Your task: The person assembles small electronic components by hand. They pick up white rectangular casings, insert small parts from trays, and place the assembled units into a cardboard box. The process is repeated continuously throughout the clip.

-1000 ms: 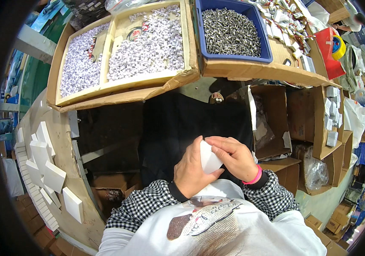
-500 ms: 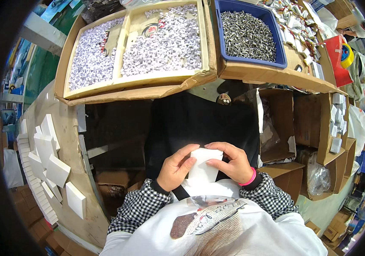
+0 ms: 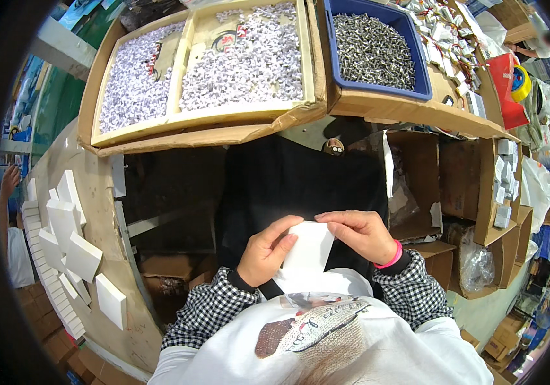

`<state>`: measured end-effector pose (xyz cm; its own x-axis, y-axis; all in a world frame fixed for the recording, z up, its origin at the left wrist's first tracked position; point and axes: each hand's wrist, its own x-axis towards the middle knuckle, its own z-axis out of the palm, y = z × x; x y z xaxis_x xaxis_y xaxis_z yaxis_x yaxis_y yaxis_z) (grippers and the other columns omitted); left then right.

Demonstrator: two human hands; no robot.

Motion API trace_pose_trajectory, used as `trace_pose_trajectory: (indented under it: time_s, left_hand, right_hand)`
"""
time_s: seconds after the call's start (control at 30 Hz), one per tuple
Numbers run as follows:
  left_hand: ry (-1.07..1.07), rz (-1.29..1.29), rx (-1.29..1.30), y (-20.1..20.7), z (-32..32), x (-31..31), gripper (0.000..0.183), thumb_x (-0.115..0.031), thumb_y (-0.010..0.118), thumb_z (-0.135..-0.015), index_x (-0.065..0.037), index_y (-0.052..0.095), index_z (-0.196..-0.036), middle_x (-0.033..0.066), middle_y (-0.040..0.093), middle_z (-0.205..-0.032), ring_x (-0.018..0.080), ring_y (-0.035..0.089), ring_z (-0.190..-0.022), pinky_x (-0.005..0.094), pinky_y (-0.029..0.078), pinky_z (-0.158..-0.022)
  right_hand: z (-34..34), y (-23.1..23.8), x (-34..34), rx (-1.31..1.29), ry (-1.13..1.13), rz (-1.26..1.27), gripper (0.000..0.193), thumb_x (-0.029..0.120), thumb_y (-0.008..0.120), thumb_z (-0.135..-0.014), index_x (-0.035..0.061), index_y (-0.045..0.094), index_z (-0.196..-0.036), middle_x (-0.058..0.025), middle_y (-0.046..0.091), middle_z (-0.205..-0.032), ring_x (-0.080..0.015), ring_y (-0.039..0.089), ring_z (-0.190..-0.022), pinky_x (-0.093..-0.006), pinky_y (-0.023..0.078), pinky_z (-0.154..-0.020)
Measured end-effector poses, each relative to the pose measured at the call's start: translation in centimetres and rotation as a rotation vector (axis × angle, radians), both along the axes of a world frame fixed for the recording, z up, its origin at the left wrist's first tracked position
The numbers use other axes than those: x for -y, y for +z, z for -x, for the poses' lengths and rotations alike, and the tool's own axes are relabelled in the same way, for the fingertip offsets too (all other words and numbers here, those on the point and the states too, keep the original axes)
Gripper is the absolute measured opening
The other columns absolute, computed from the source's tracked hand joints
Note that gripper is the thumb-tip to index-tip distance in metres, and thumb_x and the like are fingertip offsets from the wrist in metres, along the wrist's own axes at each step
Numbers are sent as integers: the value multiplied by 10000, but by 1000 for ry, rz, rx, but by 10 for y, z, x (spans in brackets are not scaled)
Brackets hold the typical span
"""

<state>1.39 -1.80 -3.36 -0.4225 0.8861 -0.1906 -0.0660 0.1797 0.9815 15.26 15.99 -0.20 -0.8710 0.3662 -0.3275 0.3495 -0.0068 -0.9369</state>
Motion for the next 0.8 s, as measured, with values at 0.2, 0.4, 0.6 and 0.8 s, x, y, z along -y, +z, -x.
trace_pose_trajectory:
  time_s: [0.2,0.4,0.6,0.8]
  left_hand:
    - [-2,-25,-10,1,1,3,302,-147,563,-923,-66,555,-1213,95,642,-1078,164,633,-929,258,503,-801]
    - [16,-2,40,-6,0,7,295,-141,562,-923,-64,557,-1208,90,637,-1091,157,624,-929,255,498,-808]
    - [1,0,-46,-10,-5,20,254,-113,560,-922,-64,570,-1171,82,637,-1063,136,612,-916,249,491,-801]
    - [20,-187,208,0,-2,11,244,-84,523,-937,-72,493,-1179,99,576,-1105,131,556,-967,263,467,-834]
  right_hand:
    - [-2,2,3,-161,74,-194,256,115,637,-849,20,644,-1087,-131,655,-1089,-229,644,-981,-281,509,-839]
    - [-7,-8,16,-145,17,-254,300,89,678,-807,15,639,-1095,-140,647,-1106,-240,636,-1008,-295,508,-852]
    - [-10,-12,30,-198,24,-364,257,88,660,-818,18,651,-1065,-147,647,-1095,-252,646,-981,-292,516,-839]
    - [-13,-10,34,-201,-163,54,288,44,647,-840,17,623,-1125,-138,649,-1085,-184,638,-956,-267,517,-799]
